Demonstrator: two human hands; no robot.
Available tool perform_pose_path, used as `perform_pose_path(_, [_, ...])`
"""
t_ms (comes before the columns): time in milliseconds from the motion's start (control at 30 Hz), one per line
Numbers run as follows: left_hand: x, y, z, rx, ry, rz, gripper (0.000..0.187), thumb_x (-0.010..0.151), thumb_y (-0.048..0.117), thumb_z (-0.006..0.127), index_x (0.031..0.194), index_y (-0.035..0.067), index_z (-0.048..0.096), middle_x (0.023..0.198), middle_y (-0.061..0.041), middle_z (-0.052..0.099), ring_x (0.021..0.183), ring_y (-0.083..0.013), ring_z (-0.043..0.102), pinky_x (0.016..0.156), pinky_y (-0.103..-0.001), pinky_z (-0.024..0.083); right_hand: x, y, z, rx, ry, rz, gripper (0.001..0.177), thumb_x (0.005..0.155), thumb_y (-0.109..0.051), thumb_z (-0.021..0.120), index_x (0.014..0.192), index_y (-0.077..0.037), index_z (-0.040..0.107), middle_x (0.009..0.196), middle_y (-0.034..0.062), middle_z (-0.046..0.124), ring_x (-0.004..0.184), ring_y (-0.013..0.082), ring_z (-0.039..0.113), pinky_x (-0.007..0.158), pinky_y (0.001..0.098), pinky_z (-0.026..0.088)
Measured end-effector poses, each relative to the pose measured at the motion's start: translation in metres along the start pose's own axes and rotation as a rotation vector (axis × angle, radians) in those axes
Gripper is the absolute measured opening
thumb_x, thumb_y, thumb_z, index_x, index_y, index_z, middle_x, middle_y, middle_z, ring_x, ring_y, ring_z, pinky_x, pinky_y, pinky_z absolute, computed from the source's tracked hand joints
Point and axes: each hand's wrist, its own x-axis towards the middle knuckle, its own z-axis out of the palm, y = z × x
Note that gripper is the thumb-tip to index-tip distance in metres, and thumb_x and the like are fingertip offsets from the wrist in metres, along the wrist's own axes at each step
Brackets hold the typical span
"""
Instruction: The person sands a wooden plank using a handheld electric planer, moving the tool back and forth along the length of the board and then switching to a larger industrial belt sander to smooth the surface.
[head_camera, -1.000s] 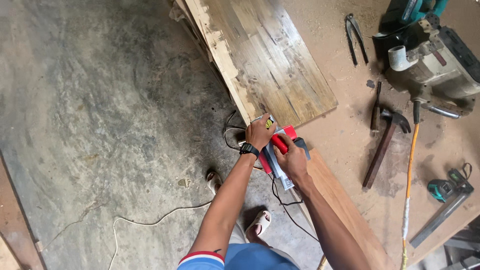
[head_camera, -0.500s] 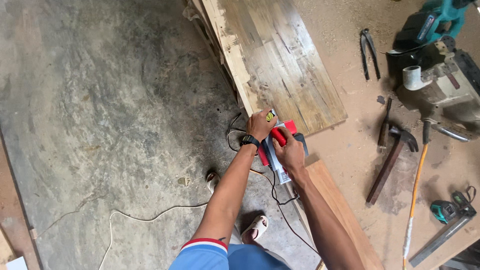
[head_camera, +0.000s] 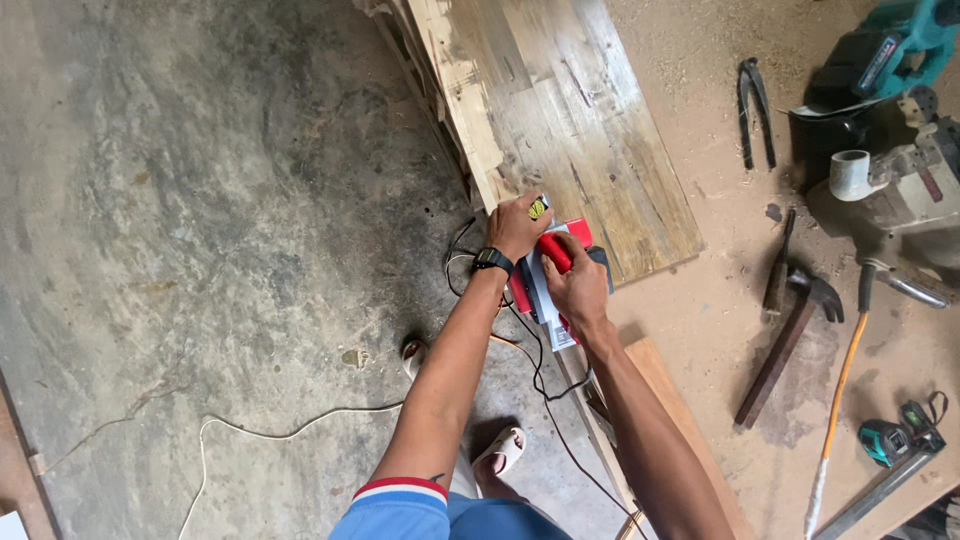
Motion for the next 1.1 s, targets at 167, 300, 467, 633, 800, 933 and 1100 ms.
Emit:
perform_pose_path(167, [0.023, 0.000, -0.017, 0.017, -0.009, 0.011, 0.049, 0.090, 0.058, 0.061, 0.122, 0.021, 0.068, 0.098, -0.016, 0.077, 0.097, -0.0386, 0.075, 0.082, -0.050, 0.061, 0.025, -0.007, 0.010, -0.012, 0.007, -0.039, 0.048, 0.086, -0.018, 0.079, 0.132, -0.015, 0.067, 0.117, 0.0216, 0.074, 0.104, 0.0508, 0.070, 0.088, 0.0596, 0.056])
perform_pose_path(300, [0.038, 0.006, -0.039, 0.001, -0.051, 0.020, 0.049, 0.090, 0.055, 0.061, 0.124, 0.019, 0.067, 0.099, -0.018, 0.076, 0.097, -0.0398, 0.075, 0.081, -0.051, 0.061, 0.043, -0.016, 0.018, -0.022, 0.035, -0.035, 0.046, 0.086, -0.020, 0.079, 0.131, -0.018, 0.068, 0.115, 0.0184, 0.075, 0.101, 0.0496, 0.071, 0.088, 0.0574, 0.056])
perform_pose_path(467, [0.065, -0.010, -0.031, -0.028, 0.043, 0.029, 0.046, 0.091, 0.047, 0.064, 0.126, 0.016, 0.068, 0.096, -0.018, 0.077, 0.093, -0.0386, 0.076, 0.077, -0.050, 0.061, 0.072, -0.026, 0.021, -0.044, 0.029, -0.054, 0.046, 0.084, -0.023, 0.079, 0.130, -0.022, 0.069, 0.116, 0.0153, 0.075, 0.103, 0.0483, 0.070, 0.090, 0.0592, 0.055])
perform_pose_path(633, [0.050, 0.025, -0.110, -0.034, 0.024, 0.048, 0.056, 0.101, 0.046, 0.056, 0.143, 0.008, 0.057, 0.103, -0.030, 0.074, 0.101, -0.0469, 0.072, 0.083, -0.059, 0.057, 0.089, -0.044, 0.038, -0.019, 0.037, -0.031, 0.044, 0.085, -0.023, 0.079, 0.128, -0.023, 0.070, 0.114, 0.0139, 0.076, 0.100, 0.0484, 0.071, 0.086, 0.0558, 0.057])
perform_pose_path(800, [-0.055, 0.025, -0.116, -0.429, 0.305, -0.286, 0.038, 0.107, 0.028, 0.046, 0.138, 0.008, 0.055, 0.123, -0.027, 0.066, 0.116, -0.0431, 0.064, 0.097, -0.050, 0.052, 0.100, -0.062, 0.049, -0.023, 0.052, -0.015, 0.044, 0.085, -0.022, 0.077, 0.129, -0.022, 0.069, 0.114, 0.0159, 0.076, 0.101, 0.0492, 0.070, 0.086, 0.0577, 0.056])
perform_pose_path(933, [-0.151, 0.005, -0.063, -0.553, 0.100, -0.388, 0.014, 0.095, 0.015, 0.058, 0.100, 0.010, 0.071, 0.112, -0.012, 0.077, 0.098, -0.0378, 0.072, 0.083, -0.045, 0.055, 0.111, -0.064, 0.052, -0.023, 0.046, 0.007, 0.043, 0.085, -0.025, 0.078, 0.127, -0.026, 0.069, 0.115, 0.0123, 0.076, 0.101, 0.0473, 0.070, 0.086, 0.0569, 0.057])
perform_pose_path(1100, [-0.169, -0.017, 0.003, -0.489, -0.321, -0.179, 0.060, 0.086, 0.025, 0.068, 0.144, 0.014, 0.056, 0.115, -0.019, 0.072, 0.096, -0.0391, 0.072, 0.083, -0.047, 0.054, 0.129, -0.064, 0.057, -0.035, 0.027, 0.011, 0.044, 0.086, -0.026, 0.076, 0.130, -0.026, 0.068, 0.115, 0.0151, 0.075, 0.102, 0.0468, 0.071, 0.086, 0.0537, 0.058])
